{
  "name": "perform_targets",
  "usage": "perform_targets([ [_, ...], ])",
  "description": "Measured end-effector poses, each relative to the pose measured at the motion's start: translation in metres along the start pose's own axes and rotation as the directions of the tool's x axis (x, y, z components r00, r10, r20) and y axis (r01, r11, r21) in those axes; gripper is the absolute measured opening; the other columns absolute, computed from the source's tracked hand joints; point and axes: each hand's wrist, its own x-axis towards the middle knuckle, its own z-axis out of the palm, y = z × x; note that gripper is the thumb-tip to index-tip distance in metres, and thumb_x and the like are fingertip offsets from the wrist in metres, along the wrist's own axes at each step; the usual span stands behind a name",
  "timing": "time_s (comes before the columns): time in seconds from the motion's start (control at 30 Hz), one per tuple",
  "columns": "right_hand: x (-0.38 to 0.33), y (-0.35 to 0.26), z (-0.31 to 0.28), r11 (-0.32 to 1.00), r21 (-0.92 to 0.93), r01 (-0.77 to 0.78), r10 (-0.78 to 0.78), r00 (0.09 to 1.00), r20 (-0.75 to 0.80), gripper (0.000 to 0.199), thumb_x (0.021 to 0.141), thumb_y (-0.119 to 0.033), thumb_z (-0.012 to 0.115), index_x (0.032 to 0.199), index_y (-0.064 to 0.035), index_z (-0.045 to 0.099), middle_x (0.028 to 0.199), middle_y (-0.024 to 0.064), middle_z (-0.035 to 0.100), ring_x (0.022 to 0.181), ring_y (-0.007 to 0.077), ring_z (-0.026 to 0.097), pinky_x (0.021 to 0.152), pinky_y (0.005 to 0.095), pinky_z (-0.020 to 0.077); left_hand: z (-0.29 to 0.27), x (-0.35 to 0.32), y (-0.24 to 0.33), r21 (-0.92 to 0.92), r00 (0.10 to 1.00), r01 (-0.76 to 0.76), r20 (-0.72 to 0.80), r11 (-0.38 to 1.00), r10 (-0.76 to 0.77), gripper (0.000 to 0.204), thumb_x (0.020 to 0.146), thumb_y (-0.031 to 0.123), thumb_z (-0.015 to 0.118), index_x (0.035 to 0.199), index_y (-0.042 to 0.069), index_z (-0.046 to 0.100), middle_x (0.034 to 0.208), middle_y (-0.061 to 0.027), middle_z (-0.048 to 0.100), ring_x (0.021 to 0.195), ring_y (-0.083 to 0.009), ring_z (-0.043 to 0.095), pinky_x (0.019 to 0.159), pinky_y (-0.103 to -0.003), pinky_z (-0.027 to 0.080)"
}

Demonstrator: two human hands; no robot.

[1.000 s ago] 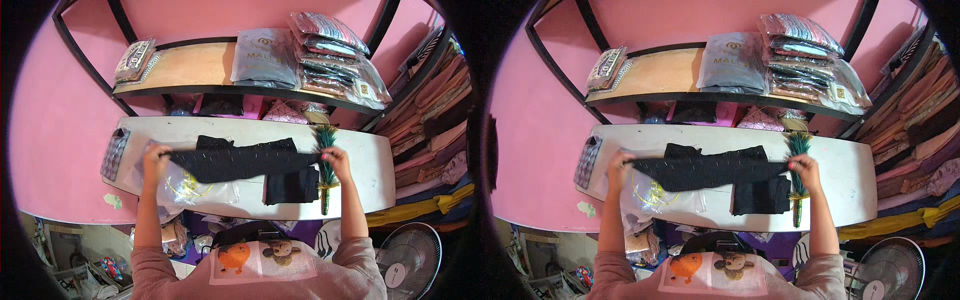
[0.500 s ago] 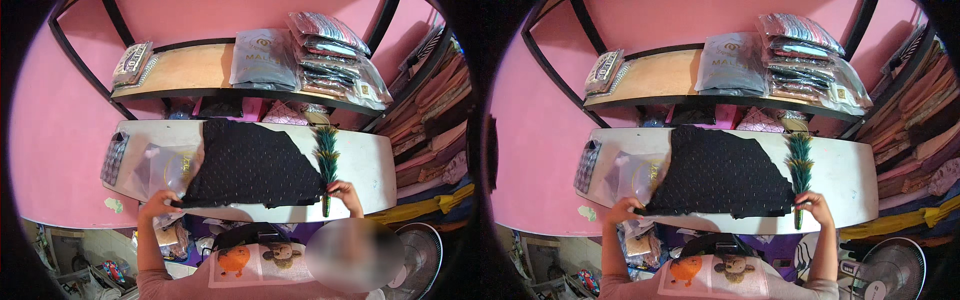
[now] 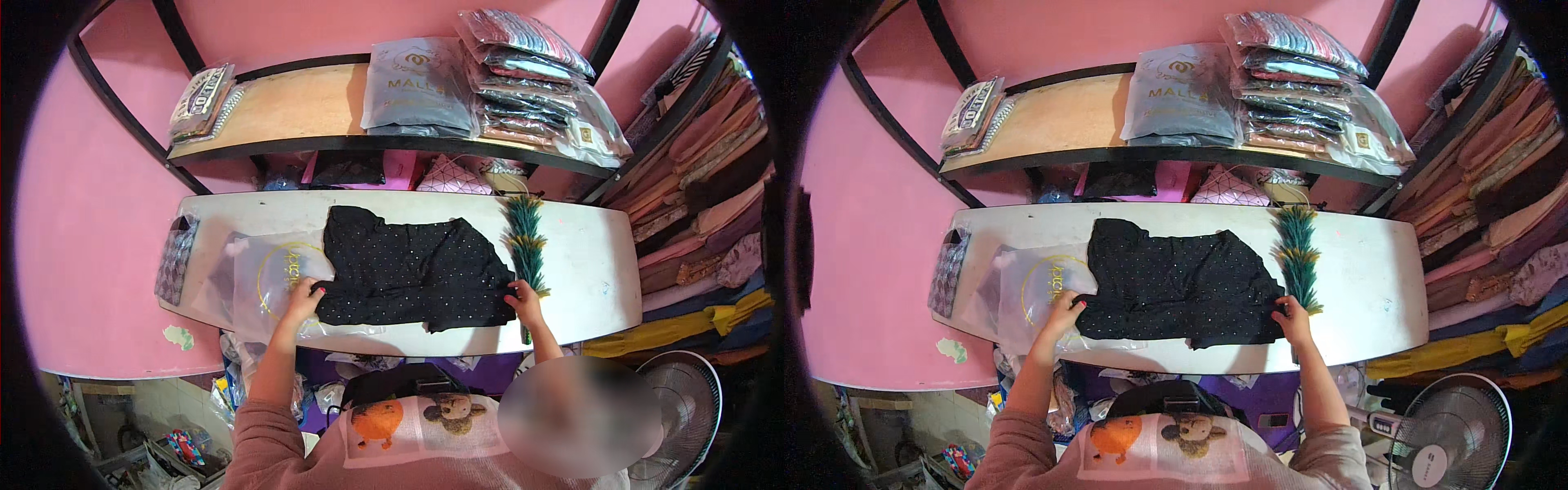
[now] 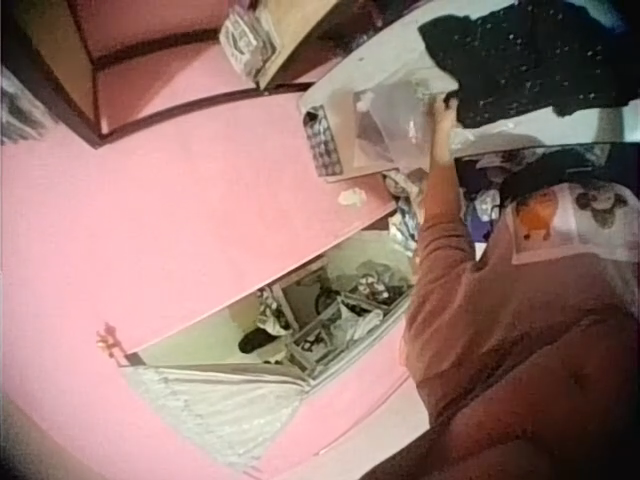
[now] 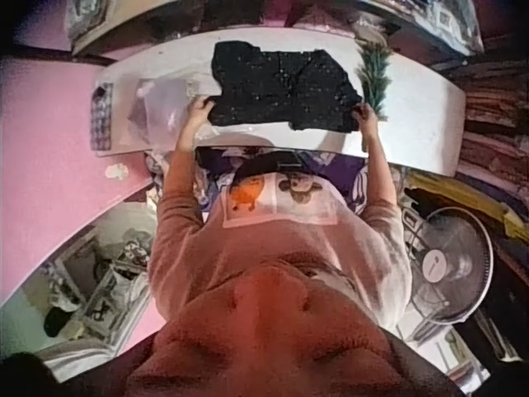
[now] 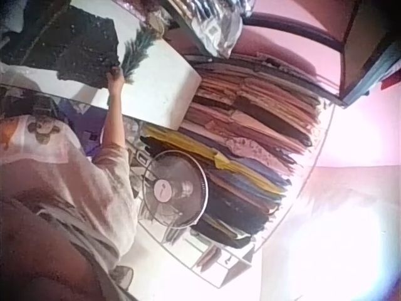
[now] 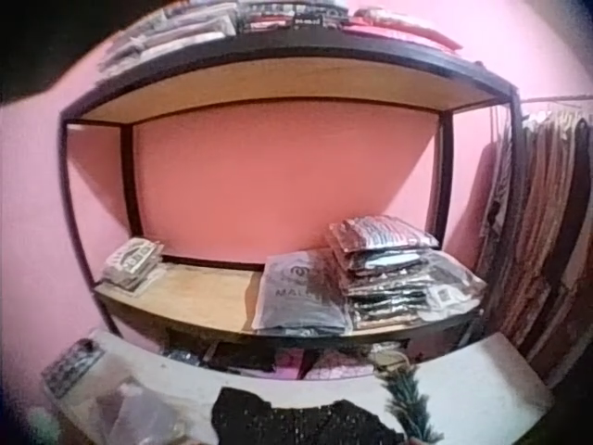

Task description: The recorder is sorting and organizing packaged clothing items from a basket onto shelves in a clothing store stockroom.

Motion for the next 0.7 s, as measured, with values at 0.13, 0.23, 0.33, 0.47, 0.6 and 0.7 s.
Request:
perform_targets([
  [0.13, -0.002, -0.015, 0.000, 0.877, -0.479, 0.036, -0.120, 0.982, -0.146, 0.042, 0.068, -0.005, 0.072, 0.105, -0.0057, 0.052, 0.085, 0.0115, 0.058, 0.076, 0.0248, 0.059, 0.067, 0.0355, 0.0478, 0.013, -0.002, 0.054, 0.248, 0.997, 0.036, -0.072, 0.968, -0.018, 0.037, 0.076, 0.005, 0.066, 0.110, 0.004, 0.051, 0.077, -0.0123, 0.060, 0.073, -0.0291, 0.060, 0.070, -0.035, 0.049],
  [0.23, 0.021, -0.052, 0.004, 0.820, -0.572, 0.031, -0.153, 0.974, -0.167, 0.041, 0.070, -0.008, 0.067, 0.108, -0.0076, 0.051, 0.095, 0.0145, 0.058, 0.087, 0.0327, 0.058, 0.075, 0.0420, 0.0475, 0.010, 0.008, 0.070, 0.396, 0.990, -0.022, -0.118, 0.918, 0.074, 0.040, 0.074, 0.007, 0.065, 0.111, 0.004, 0.051, 0.094, -0.0153, 0.057, 0.091, -0.0334, 0.055, 0.083, -0.039, 0.045],
  [0.33, 0.063, -0.062, 0.011, 0.772, -0.610, 0.178, -0.323, 0.936, -0.136, 0.033, 0.074, -0.008, 0.062, 0.106, -0.0080, 0.053, 0.096, 0.0140, 0.058, 0.090, 0.0325, 0.057, 0.077, 0.0409, 0.0468, 0.017, 0.039, 0.084, 0.573, 0.981, -0.071, -0.110, 0.817, 0.162, 0.043, 0.074, 0.010, 0.063, 0.115, 0.006, 0.050, 0.115, -0.0160, 0.050, 0.109, -0.0339, 0.047, 0.093, -0.042, 0.039],
  [0.47, 0.124, -0.085, 0.048, 0.702, -0.636, 0.320, -0.382, 0.923, 0.042, 0.040, 0.075, -0.009, 0.062, 0.114, -0.0100, 0.052, 0.105, 0.0129, 0.057, 0.100, 0.0324, 0.054, 0.081, 0.0409, 0.0461, 0.039, 0.100, 0.078, 0.483, 0.959, -0.099, -0.185, 0.870, 0.212, 0.050, 0.077, 0.015, 0.063, 0.122, 0.001, 0.045, 0.122, -0.0178, 0.049, 0.114, -0.0356, 0.045, 0.097, -0.041, 0.037],
  [0.6, 0.160, -0.084, 0.076, 0.673, -0.670, 0.313, -0.392, 0.919, 0.035, 0.045, 0.073, -0.012, 0.065, 0.116, -0.0102, 0.052, 0.112, 0.0112, 0.055, 0.105, 0.0309, 0.052, 0.084, 0.0400, 0.0462, 0.051, 0.147, 0.066, 0.364, 0.940, 0.077, -0.338, 0.928, 0.054, 0.062, 0.078, 0.023, 0.065, 0.128, -0.003, 0.039, 0.132, -0.0209, 0.042, 0.123, -0.0331, 0.039, 0.104, -0.038, 0.031],
  [0.7, 0.172, -0.048, 0.072, 0.761, -0.522, 0.386, -0.357, 0.920, 0.161, 0.045, 0.069, -0.016, 0.070, 0.111, -0.0165, 0.057, 0.114, 0.0055, 0.054, 0.115, 0.0249, 0.048, 0.088, 0.0459, 0.0432, 0.055, 0.157, 0.092, 0.367, 0.952, 0.229, -0.277, 0.901, -0.129, 0.045, 0.071, 0.022, 0.069, 0.110, 0.003, 0.058, 0.117, -0.0150, 0.055, 0.111, -0.0295, 0.050, 0.098, -0.034, 0.037],
])
